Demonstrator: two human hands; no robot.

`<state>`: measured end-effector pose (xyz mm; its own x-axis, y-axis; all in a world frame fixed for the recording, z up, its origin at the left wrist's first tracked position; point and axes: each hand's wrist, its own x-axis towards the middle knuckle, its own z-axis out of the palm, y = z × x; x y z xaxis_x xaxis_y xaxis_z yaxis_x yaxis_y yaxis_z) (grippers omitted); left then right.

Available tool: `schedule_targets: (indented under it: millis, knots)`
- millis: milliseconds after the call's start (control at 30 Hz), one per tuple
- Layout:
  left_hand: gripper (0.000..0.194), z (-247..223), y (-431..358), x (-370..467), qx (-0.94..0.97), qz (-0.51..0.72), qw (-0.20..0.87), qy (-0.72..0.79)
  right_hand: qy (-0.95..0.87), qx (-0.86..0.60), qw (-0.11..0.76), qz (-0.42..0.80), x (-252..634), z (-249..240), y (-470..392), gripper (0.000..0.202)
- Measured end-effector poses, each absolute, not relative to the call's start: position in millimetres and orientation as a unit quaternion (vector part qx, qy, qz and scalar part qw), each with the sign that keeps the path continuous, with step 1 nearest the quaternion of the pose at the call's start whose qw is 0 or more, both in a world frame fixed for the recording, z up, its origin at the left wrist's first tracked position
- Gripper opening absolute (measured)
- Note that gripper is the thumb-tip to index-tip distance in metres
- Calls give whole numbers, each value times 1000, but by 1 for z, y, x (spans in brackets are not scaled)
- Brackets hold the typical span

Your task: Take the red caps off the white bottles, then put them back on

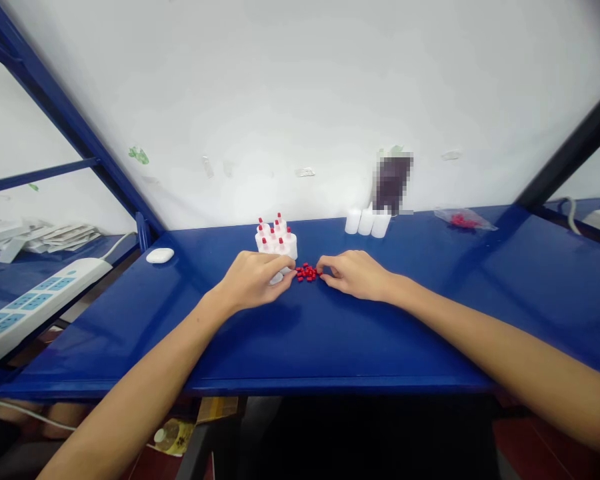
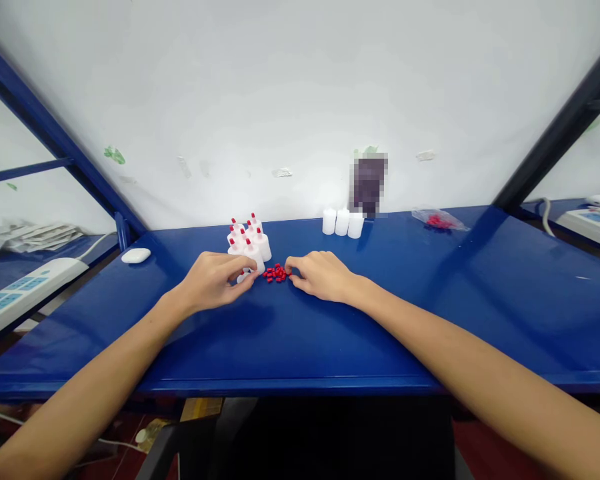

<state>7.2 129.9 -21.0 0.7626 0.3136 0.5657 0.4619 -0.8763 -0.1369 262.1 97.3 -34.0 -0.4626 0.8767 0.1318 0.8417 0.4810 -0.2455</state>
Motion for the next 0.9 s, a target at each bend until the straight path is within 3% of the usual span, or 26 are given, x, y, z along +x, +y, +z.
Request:
schedule_targets:
  millis: [133, 333, 600, 900]
  knots:
    - [14, -33, 120, 23, -930, -295, 121, -185, -825, -499, 192, 183, 262, -31, 96, 11]
    - [19, -41, 122, 30, -908, -349, 125, -194, -707, -408, 342, 466, 250, -26, 88, 26]
    - [10, -41, 122, 32, -884, -447, 78, -115, -653, -333, 397, 552, 240, -34, 84, 27]
    - [13, -51, 109, 46, -905, -409, -80, -82, -684, -308, 368, 550, 233, -36, 70, 23]
